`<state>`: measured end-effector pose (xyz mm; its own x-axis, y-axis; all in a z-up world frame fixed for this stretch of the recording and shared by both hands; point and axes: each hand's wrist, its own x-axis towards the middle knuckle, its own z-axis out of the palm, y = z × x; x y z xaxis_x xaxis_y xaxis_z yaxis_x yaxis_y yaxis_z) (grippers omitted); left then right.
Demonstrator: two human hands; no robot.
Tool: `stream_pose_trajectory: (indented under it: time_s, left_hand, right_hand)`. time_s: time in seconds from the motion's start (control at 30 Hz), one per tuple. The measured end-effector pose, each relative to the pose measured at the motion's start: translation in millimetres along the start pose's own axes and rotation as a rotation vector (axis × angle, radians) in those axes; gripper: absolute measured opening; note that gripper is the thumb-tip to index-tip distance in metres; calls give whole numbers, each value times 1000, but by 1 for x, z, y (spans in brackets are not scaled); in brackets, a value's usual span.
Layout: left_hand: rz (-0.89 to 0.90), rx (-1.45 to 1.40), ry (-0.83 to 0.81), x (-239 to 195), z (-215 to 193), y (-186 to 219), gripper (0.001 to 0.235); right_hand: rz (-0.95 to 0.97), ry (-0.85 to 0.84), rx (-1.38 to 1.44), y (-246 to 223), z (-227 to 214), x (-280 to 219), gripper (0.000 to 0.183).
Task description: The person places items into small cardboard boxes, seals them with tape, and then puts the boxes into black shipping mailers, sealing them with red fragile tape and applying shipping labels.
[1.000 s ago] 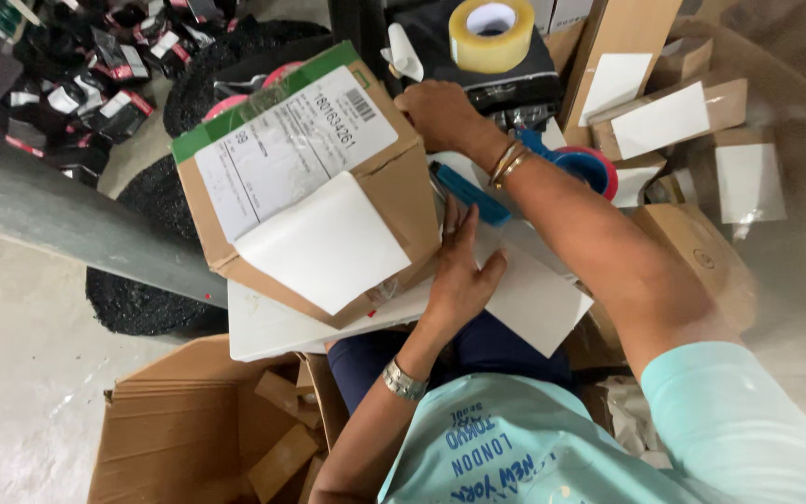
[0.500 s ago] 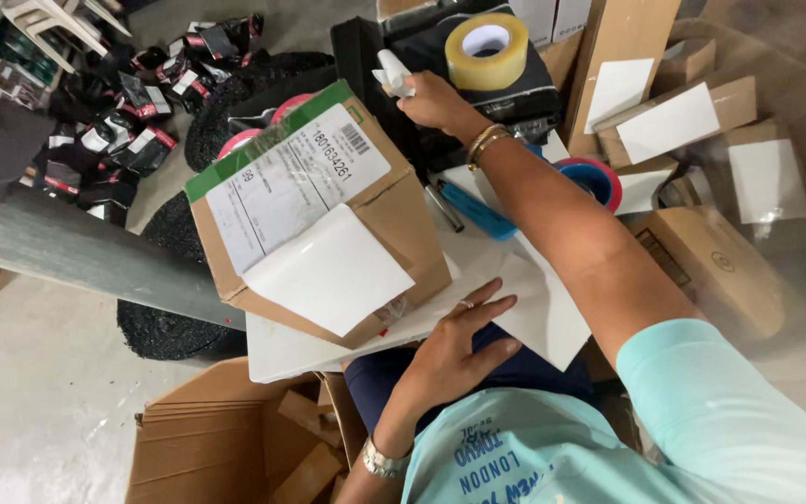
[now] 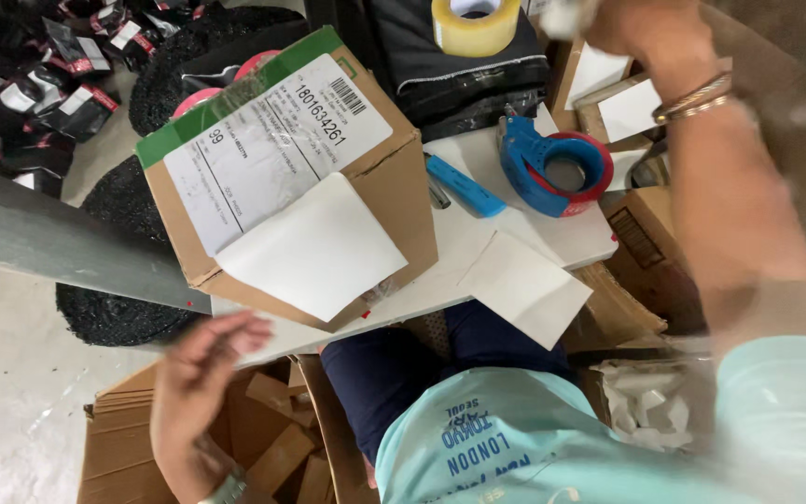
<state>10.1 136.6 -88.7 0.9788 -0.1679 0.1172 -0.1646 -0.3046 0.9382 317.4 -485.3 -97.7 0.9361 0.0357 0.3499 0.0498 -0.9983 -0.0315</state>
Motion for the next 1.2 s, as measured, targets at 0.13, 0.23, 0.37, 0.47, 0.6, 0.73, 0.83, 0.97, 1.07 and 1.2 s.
stream_pose_trajectory:
  time_s: [0.13,0.23,0.37,0.47,0.6,0.73,0.83,0.97,1.07,1.2]
  left_hand:
    - [287,147,356,48,-25,-61,23]
    - [257,187,354,105,-14,-115,23]
    - [169,286,307,160,24,-150,23]
    - [120,345,274,189,46,-153,23]
    - [95,394,248,236,70,-152,23]
    - [102,419,232,288,84,-147,23]
    - [128,431,219,331,98,-139,23]
    - [116,449,209,358,112,-136,24]
    - [93,474,202,367,116,-135,24]
    - [77,495,211,375,120,-132,24]
  right_hand:
    - [-39,-271,-277,-35,-40,-24,43]
    - [-270,94,-31,-101,-39,-19,18]
    - [-534,29,373,-199,-32,-20,29]
    - [-669,-13,435,-241,-21,-14,29]
    - [-615,-1,306,-255,-7,-5,22]
    - [-655,-28,321,-253,-7,-2,19]
    - [-664,-18,331,-253,-12,1,19]
    - [-633,-85,362,-254,-12,4,24]
    - [-630,-64,454,-253,-7,5,19]
    - [-601,-49,526,-255,-4,9,23]
